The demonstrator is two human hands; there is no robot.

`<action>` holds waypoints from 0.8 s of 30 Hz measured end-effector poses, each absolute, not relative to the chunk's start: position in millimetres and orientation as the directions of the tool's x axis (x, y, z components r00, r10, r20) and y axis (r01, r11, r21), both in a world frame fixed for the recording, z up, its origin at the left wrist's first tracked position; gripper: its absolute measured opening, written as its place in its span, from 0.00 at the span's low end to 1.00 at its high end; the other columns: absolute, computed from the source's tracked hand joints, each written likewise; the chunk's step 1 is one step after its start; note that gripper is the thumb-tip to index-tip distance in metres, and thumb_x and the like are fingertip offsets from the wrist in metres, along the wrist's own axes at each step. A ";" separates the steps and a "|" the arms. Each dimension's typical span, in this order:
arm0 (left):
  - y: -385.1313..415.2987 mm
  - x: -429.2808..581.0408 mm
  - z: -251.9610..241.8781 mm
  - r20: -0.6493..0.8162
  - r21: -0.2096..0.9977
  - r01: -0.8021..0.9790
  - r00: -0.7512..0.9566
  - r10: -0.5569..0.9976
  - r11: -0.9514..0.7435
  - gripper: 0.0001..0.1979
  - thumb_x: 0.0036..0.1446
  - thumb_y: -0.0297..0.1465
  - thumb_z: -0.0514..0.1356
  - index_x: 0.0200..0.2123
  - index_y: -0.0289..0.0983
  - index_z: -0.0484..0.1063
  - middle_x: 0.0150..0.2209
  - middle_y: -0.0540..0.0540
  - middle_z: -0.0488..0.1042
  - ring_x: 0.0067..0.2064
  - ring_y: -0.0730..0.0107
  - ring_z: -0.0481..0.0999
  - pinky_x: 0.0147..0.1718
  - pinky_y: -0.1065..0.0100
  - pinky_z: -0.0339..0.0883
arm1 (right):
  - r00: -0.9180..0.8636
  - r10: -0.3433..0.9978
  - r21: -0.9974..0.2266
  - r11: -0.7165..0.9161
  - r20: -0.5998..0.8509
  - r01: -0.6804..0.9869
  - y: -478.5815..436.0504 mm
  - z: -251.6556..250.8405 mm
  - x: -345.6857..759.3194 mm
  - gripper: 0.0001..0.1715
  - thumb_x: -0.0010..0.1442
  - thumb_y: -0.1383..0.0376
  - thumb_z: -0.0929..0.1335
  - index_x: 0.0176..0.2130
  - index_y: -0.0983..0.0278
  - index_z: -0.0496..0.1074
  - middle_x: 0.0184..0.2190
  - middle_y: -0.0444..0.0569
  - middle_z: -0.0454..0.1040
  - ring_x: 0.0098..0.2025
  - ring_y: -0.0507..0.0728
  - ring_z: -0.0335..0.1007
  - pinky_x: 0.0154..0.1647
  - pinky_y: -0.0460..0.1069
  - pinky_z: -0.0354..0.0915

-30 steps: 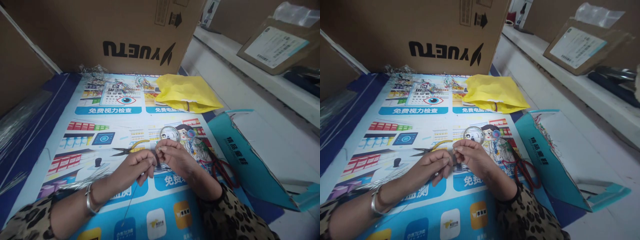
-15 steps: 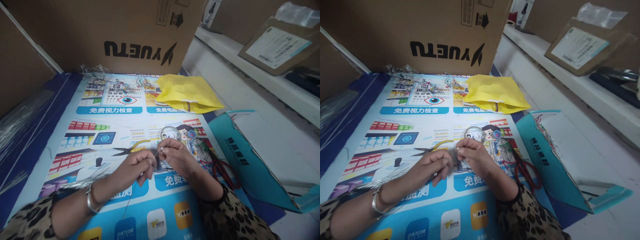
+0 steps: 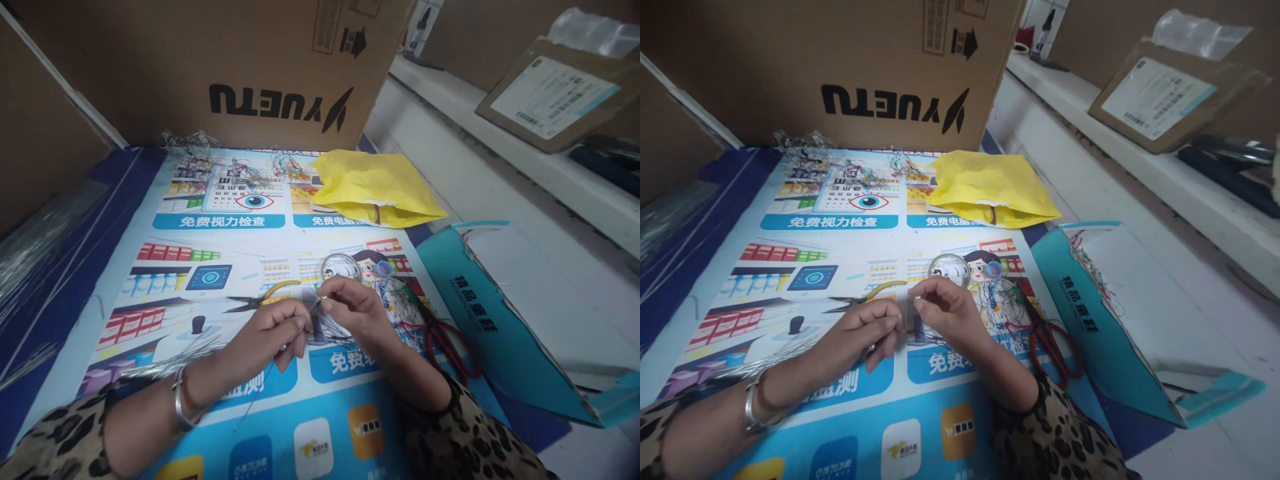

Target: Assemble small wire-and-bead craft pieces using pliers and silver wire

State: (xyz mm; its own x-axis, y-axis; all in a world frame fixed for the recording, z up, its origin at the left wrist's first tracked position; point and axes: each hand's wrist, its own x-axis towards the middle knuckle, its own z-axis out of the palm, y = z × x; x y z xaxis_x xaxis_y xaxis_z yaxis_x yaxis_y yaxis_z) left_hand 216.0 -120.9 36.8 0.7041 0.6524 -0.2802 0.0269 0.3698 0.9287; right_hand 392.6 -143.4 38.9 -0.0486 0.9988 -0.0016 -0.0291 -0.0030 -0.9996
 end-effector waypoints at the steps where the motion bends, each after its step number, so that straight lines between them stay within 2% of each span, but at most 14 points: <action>1: -120.6 216.1 37.1 -0.281 0.929 0.027 0.703 0.654 0.369 0.10 0.59 0.34 0.51 0.28 0.35 0.63 0.19 0.53 0.69 0.14 0.84 0.61 0.14 0.79 0.53 | -0.026 0.998 -0.996 0.062 0.061 0.059 -143.6 40.3 392.3 0.05 0.52 0.67 0.69 0.34 0.61 0.72 0.29 0.44 0.68 0.30 0.51 0.63 0.32 0.48 0.60; 4: -119.7 215.9 37.4 -0.280 0.930 0.032 0.708 0.649 0.366 0.10 0.59 0.35 0.51 0.29 0.35 0.63 0.19 0.53 0.69 0.14 0.84 0.61 0.14 0.79 0.53 | -0.003 0.964 -0.917 0.253 0.265 0.310 -144.3 42.9 390.9 0.08 0.51 0.70 0.68 0.34 0.60 0.73 0.32 0.47 0.70 0.35 0.54 0.66 0.36 0.49 0.63; 6: -119.6 215.7 37.0 -0.279 0.931 0.034 0.711 0.646 0.365 0.10 0.59 0.35 0.51 0.28 0.35 0.63 0.20 0.52 0.70 0.14 0.84 0.61 0.14 0.79 0.54 | -0.013 0.935 -0.852 0.328 0.354 0.408 -144.8 43.2 390.2 0.10 0.52 0.71 0.67 0.35 0.59 0.73 0.32 0.47 0.71 0.37 0.54 0.66 0.37 0.50 0.64; 9: -120.1 215.4 36.1 -0.283 0.930 0.036 0.707 0.649 0.366 0.10 0.59 0.34 0.51 0.29 0.35 0.63 0.20 0.52 0.69 0.14 0.83 0.62 0.14 0.79 0.54 | -0.020 0.915 -0.810 0.366 0.402 0.458 -145.3 42.9 389.7 0.11 0.52 0.72 0.66 0.36 0.58 0.72 0.33 0.47 0.71 0.37 0.54 0.67 0.36 0.50 0.65; 13: -120.9 215.7 35.7 -0.294 0.927 0.046 0.705 0.646 0.372 0.10 0.59 0.34 0.51 0.29 0.34 0.63 0.19 0.52 0.69 0.14 0.83 0.61 0.14 0.79 0.54 | 0.002 0.917 -0.814 0.352 0.398 0.462 -145.2 43.2 389.5 0.10 0.52 0.72 0.67 0.35 0.59 0.72 0.33 0.47 0.71 0.35 0.54 0.67 0.35 0.49 0.66; 19: -120.9 215.8 36.6 -0.296 0.926 0.045 0.704 0.645 0.375 0.10 0.58 0.35 0.51 0.30 0.34 0.64 0.19 0.52 0.69 0.14 0.83 0.61 0.14 0.79 0.53 | 0.037 0.939 -0.862 0.298 0.342 0.411 -145.5 42.1 389.7 0.07 0.51 0.71 0.68 0.32 0.59 0.72 0.32 0.47 0.71 0.36 0.54 0.67 0.36 0.50 0.64; 21: -120.7 215.6 36.3 -0.296 0.925 0.044 0.704 0.645 0.377 0.10 0.58 0.35 0.52 0.30 0.34 0.64 0.19 0.52 0.69 0.14 0.83 0.61 0.14 0.79 0.53 | 0.061 0.968 -0.928 0.213 0.243 0.307 -145.9 40.0 390.2 0.06 0.51 0.69 0.69 0.33 0.60 0.72 0.31 0.46 0.70 0.34 0.53 0.66 0.36 0.49 0.63; 24: -120.4 215.5 35.6 -0.290 0.927 0.039 0.705 0.647 0.374 0.10 0.58 0.35 0.52 0.30 0.34 0.64 0.19 0.52 0.69 0.14 0.83 0.61 0.14 0.79 0.53 | 0.045 0.999 -1.000 0.011 0.012 0.028 -145.9 35.6 390.5 0.07 0.50 0.66 0.71 0.34 0.61 0.72 0.28 0.44 0.71 0.31 0.51 0.65 0.34 0.48 0.62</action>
